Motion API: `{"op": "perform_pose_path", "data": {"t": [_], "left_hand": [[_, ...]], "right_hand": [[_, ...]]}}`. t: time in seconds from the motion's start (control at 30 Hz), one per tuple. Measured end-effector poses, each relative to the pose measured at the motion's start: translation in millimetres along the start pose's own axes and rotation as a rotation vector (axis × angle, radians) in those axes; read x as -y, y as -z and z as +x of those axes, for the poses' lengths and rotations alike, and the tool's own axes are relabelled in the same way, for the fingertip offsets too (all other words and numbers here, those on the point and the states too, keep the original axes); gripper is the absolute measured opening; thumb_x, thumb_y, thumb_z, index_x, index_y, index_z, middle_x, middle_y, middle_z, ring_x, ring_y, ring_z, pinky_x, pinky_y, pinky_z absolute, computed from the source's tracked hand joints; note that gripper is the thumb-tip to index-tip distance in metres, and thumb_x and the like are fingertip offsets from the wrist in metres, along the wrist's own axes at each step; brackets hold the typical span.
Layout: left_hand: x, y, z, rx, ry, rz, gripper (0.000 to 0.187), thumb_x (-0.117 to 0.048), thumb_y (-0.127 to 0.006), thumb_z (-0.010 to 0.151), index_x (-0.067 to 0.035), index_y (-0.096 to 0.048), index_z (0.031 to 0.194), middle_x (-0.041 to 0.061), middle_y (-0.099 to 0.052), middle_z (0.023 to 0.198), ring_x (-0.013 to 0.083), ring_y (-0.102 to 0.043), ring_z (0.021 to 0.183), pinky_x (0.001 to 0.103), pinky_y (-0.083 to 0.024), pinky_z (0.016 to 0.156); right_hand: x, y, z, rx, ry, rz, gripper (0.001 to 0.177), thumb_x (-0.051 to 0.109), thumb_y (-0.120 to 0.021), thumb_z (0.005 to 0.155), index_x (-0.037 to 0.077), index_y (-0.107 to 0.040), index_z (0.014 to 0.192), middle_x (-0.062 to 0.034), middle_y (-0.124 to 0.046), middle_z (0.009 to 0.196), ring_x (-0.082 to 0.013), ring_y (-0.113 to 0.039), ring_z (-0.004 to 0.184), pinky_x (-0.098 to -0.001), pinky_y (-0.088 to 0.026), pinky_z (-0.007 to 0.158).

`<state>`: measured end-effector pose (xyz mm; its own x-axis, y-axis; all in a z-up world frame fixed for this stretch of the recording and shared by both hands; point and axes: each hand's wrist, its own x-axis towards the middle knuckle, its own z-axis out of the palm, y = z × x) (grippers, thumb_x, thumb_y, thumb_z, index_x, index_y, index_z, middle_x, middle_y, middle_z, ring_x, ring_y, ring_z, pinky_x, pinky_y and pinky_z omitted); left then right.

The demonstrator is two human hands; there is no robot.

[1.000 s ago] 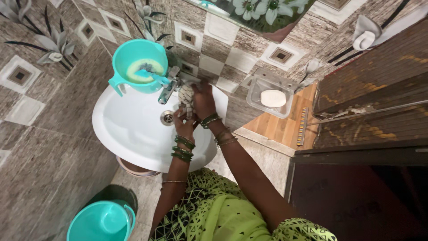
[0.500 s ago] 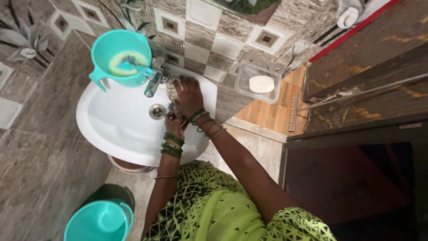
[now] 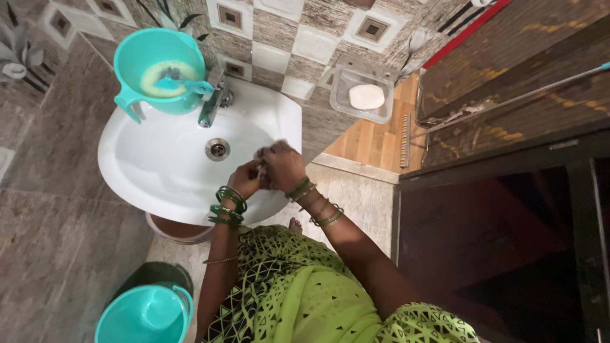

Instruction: The person washes a small patterned cloth in a bathroom sink. They wet the cloth under running water, rub it with soap, rinse it thoroughly, and wring it out repeatedly.

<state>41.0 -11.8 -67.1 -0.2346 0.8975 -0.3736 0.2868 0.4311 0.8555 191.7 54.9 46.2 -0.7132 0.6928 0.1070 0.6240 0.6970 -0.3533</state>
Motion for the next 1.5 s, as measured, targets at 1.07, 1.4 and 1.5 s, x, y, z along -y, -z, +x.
{"op": "perform_pose_path", "data": {"t": [1.07,1.4,1.5], "left_hand": [[-79,6,102,-0.425,-0.666,0.328,0.037,0.003,-0.060,0.089,-0.005,-0.065,0.125,0.017,-0.062,0.129,0.0398,-0.055,0.122,0.046,-0.046,0.105],[-70,-11,17,-0.375,-0.778,0.233,0.047,0.013,-0.061,0.080,-0.003,-0.062,0.124,0.020,-0.060,0.131,0.0429,-0.054,0.121,0.051,-0.045,0.105],[-59,-12,-4,-0.266,-0.668,0.213,0.056,0.017,-0.059,0.073,-0.003,-0.062,0.125,0.024,-0.060,0.129,0.0463,-0.056,0.113,0.052,-0.047,0.098]], "right_hand": [[-65,-43,86,-0.335,-0.365,0.017,0.066,0.034,-0.061,0.092,-0.013,-0.045,0.135,-0.0316,-0.044,0.140,-0.0496,-0.048,0.119,-0.0528,-0.042,0.104],[-55,-50,10,-0.216,-0.448,0.253,0.086,0.040,-0.064,0.094,-0.016,-0.028,0.148,-0.0397,-0.027,0.155,-0.0538,-0.044,0.134,-0.0485,-0.041,0.112],[-45,-54,-9,-0.267,-0.378,0.227,0.089,0.039,-0.066,0.092,-0.019,-0.027,0.148,-0.0439,-0.028,0.154,-0.0556,-0.046,0.134,-0.0479,-0.044,0.113]]}}
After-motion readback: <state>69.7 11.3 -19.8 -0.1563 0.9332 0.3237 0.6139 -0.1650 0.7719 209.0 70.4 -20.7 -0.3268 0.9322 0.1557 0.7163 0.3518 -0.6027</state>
